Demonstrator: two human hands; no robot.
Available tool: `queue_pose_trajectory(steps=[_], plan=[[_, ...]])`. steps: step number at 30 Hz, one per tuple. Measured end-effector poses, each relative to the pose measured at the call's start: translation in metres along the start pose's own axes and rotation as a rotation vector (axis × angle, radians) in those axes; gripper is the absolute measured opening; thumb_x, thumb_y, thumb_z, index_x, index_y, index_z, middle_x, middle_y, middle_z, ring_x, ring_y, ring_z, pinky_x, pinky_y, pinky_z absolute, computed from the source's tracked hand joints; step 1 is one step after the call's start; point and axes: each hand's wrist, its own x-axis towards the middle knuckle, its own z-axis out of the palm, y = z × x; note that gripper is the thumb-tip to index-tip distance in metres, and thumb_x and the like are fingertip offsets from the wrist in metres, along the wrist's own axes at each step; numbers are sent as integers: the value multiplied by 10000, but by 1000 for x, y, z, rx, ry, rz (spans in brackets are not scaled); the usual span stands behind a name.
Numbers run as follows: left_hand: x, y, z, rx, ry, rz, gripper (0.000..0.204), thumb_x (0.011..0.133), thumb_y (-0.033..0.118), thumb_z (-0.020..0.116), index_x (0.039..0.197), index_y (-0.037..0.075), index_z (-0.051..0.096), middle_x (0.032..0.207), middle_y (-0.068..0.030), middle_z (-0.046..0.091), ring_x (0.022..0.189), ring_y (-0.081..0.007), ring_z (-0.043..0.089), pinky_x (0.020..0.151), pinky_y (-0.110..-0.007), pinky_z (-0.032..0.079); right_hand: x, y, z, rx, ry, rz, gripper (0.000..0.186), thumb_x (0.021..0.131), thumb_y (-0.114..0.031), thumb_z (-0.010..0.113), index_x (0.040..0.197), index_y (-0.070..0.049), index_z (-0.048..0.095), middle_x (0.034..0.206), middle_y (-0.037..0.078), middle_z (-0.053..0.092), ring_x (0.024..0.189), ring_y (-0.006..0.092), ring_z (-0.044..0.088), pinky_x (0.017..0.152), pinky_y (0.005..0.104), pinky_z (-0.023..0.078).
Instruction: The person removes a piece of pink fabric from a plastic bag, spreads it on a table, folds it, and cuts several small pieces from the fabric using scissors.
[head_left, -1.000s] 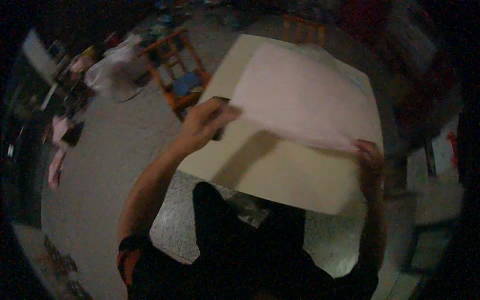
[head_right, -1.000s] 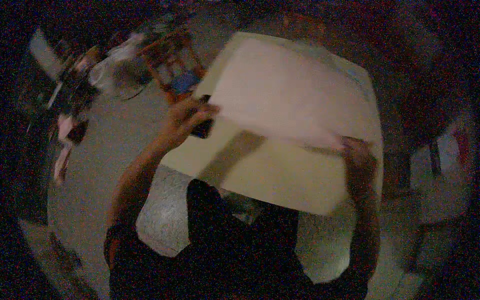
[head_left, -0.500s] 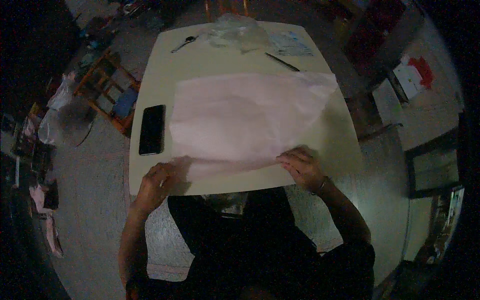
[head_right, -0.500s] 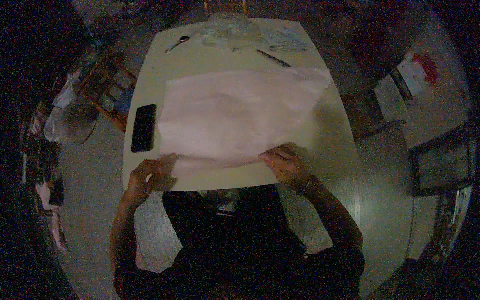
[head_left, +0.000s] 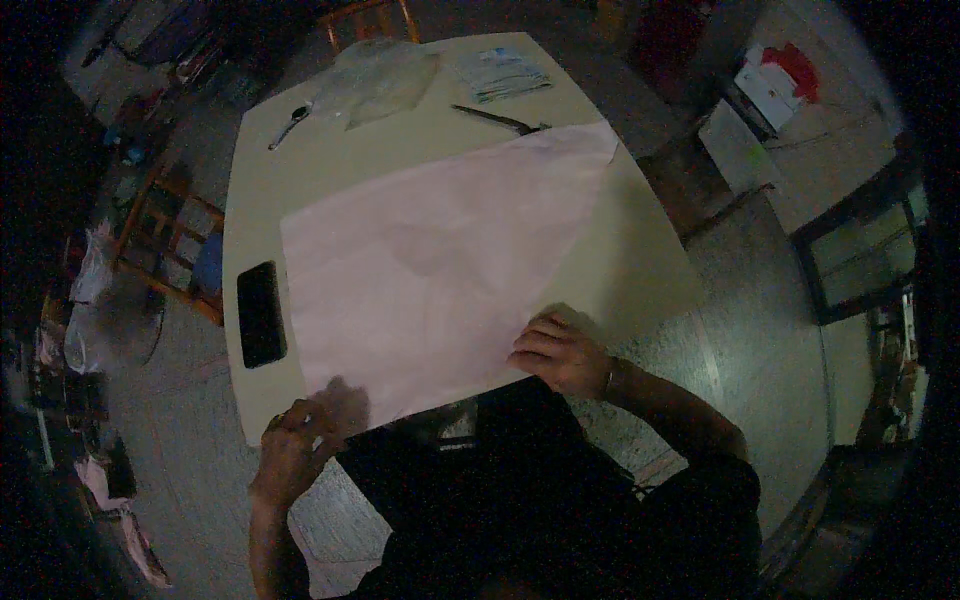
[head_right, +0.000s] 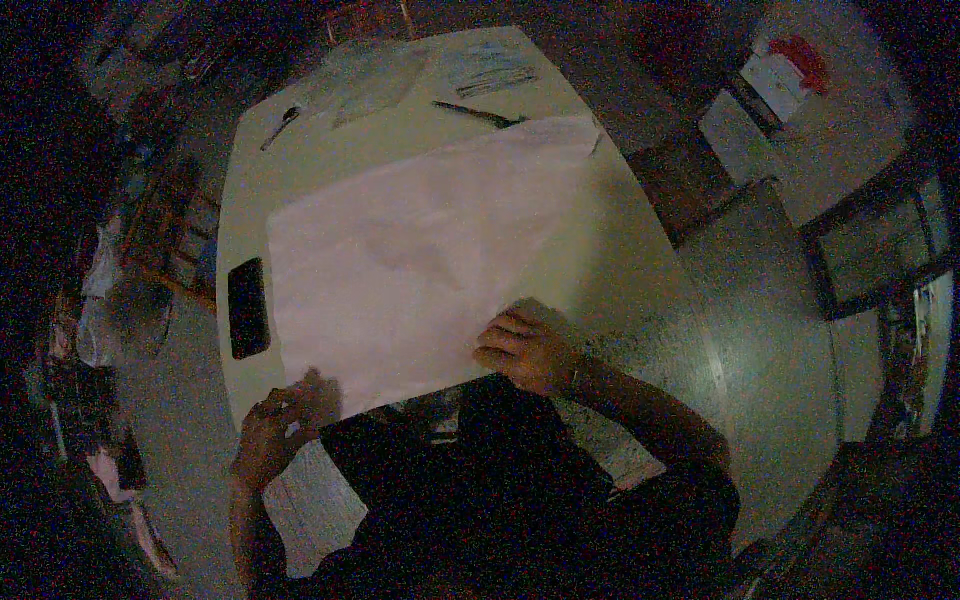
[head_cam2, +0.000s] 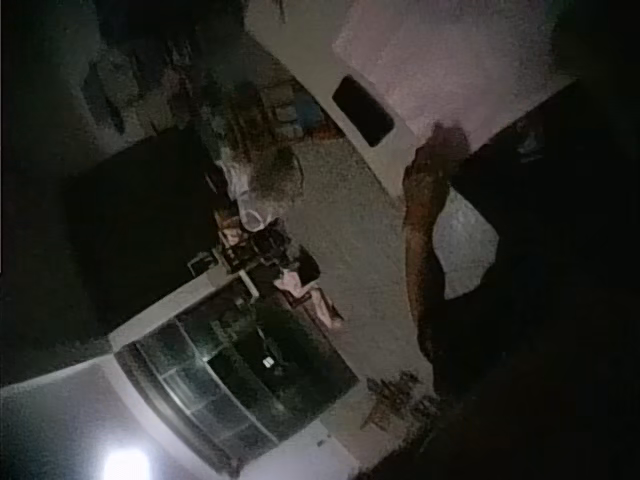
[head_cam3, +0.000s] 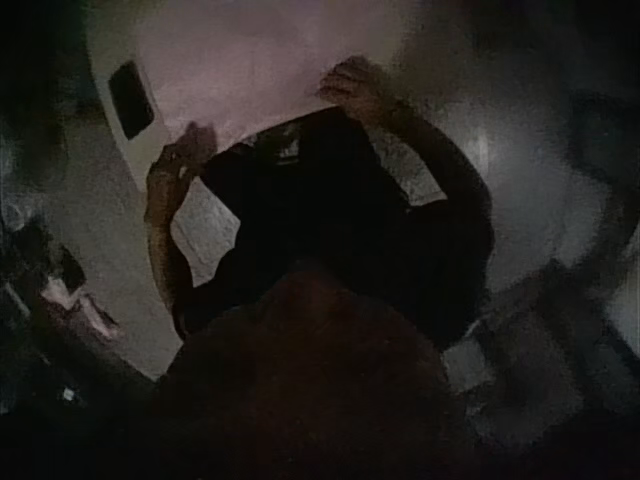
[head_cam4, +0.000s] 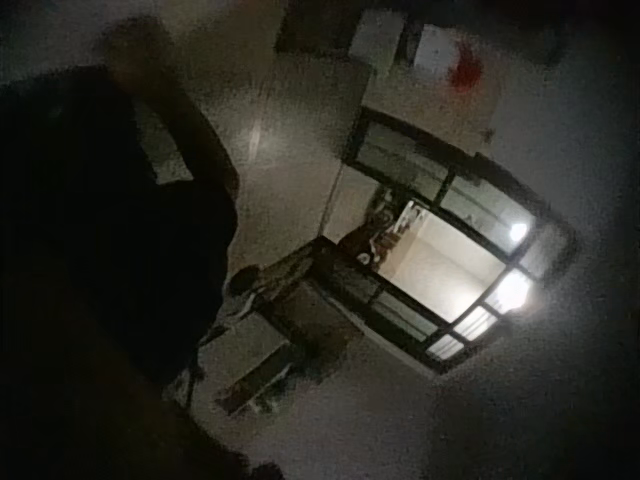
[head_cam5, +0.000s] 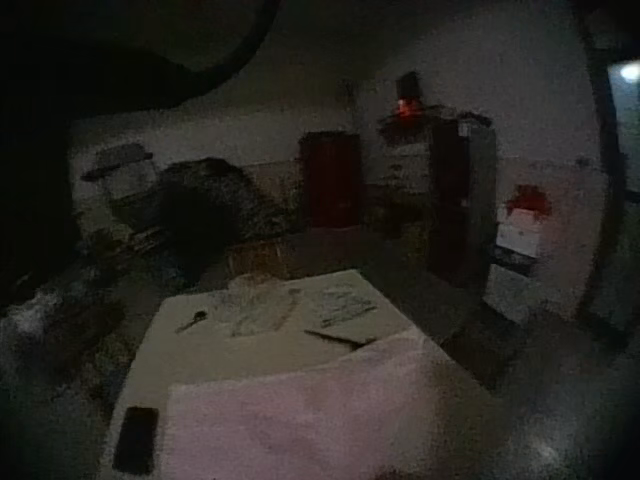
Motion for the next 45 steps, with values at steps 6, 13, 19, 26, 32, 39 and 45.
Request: queue_pose_trajectory(steps=[6,13,19,26,32,39,45], plan=[[69,27,4,-189,191,-28,274,871,173,645,1103,31,623,1195,-135,567,1064,-346,569,903,-464,458,-9,10,-8,25,-78,2,285,711,-25,636,993,-64,637,1015,77,582,1008,256,559,905,420,448],[126,49,45,169,153,52,661,925,436,535,1427,41,365,1498,-201,302,1399,-389,241,1124,-556,154,10,16,-34,72,-186,27,226,815,-249,629,984,-98,621,1028,69,583,1039,258,535,874,396,445],[139,54,60,249,142,0,751,935,555,435,1417,-14,348,1494,-243,284,1408,-411,204,1113,-603,69,88,33,2,70,-15,117,527,893,-381,591,1300,-55,516,1381,144,434,1302,306,379,1100,460,277],[132,49,63,258,124,-31,762,919,564,461,1431,11,343,1510,-225,269,1418,-401,185,1117,-597,54,147,109,54,-140,-66,109,527,923,-433,509,1343,-116,482,1440,98,399,1378,264,303,1129,499,178],[132,50,62,249,102,-47,750,912,541,505,1447,45,330,1534,-180,244,1435,-365,156,1126,-581,28,116,207,25,-364,32,154,446,936,-389,487,1314,-155,514,1409,72,447,1348,273,347,1111,515,224],[129,54,58,297,73,-37,743,913,466,537,1466,39,285,1543,-190,218,1442,-356,152,1142,-550,41,86,234,-20,-517,-20,285,393,931,-285,503,1296,-141,531,1355,63,507,1333,252,379,1115,447,263],[141,60,57,283,72,-18,726,912,424,556,1463,33,290,1541,-191,223,1440,-363,157,1139,-560,46,39,286,-69,-702,222,540,312,912,-267,536,1187,-136,599,1229,69,580,1203,261,500,1033,419,347]])
